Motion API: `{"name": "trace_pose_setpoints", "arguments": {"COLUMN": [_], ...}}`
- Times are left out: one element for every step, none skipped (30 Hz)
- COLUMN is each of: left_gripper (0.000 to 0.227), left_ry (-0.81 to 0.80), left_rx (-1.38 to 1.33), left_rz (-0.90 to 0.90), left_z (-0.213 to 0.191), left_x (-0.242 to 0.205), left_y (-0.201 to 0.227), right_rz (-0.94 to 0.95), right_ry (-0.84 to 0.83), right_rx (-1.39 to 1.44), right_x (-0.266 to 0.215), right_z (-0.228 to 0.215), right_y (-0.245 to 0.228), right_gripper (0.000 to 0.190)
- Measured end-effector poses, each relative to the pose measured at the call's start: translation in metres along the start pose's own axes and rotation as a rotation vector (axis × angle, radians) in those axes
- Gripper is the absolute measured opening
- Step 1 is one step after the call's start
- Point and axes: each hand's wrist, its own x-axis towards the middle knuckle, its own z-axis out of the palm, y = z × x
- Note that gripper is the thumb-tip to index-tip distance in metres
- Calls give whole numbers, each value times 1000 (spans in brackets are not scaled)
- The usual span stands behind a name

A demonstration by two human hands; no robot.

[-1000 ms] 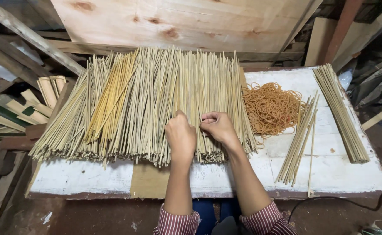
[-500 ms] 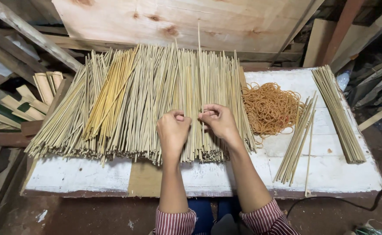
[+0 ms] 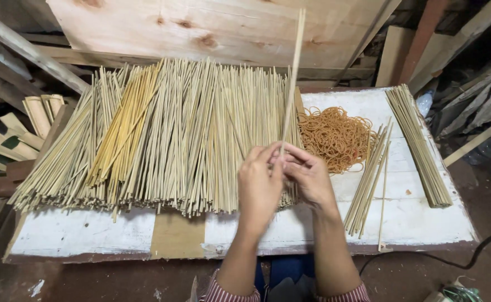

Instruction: Bundling thin wooden sticks together using rubber bands

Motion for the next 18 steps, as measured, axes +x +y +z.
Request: {"name": "trace_pose_setpoints", "arguments": {"left_gripper": [30, 31, 32, 32, 30, 29, 29, 28, 26, 26, 29, 32, 32, 35, 43, 43, 43, 45], "left_ry": [-4, -114, -225, -230, -306, -384, -391, -382, -371, -377, -325, -264, -262, -250, -238, -231, -191, -154], "left_rx": [-1, 65, 131, 128, 131, 131, 123, 226, 328, 322, 430, 543, 544, 630, 716, 722, 778, 830], "left_rz": [3, 128, 253, 255, 286, 319, 322, 347, 371, 378, 405, 426, 427, 411, 395, 395, 465, 540], "left_z": [25, 48, 72, 100, 127, 157, 170, 184, 198, 203, 207, 208, 197, 183, 170, 173, 176, 181], "left_x": [-1, -5, -8, -12, -17, -22, -24, -27, -31, -30, -28, -25, -23, -23, -23, -21, -19, -17], "left_y": [-10, -20, -31, -45, -59, -72, -82, -92, -102, -106, -110, -116, -103, -92, -81, -94, -106, -118], "right_rz": [-3, 9, 22, 21, 38, 56, 55, 79, 103, 99, 119, 140, 138, 148, 158, 155, 149, 141], "right_ry": [4, 128, 251, 258, 317, 379, 388, 381, 373, 383, 377, 361, 360, 390, 421, 414, 433, 459], "right_rx": [0, -139, -277, -280, -352, -427, -432, -400, -368, -371, -305, -236, -236, -198, -160, -155, -129, -105], "right_x": [-6, -13, -20, -20, -21, -22, -17, -14, -12, -10, -9, -5, -7, -10, -13, -12, -12, -14], "right_z": [-23, -45, -67, -103, -140, -179, -191, -204, -217, -211, -205, -195, -187, -176, -165, -156, -147, -140], "right_y": [-4, -7, -10, 10, 30, 49, 64, 79, 94, 98, 103, 109, 98, 90, 82, 72, 62, 52], "right_gripper": [59, 57, 56, 56, 54, 52, 52, 55, 58, 58, 56, 55, 55, 51, 48, 48, 49, 50]}}
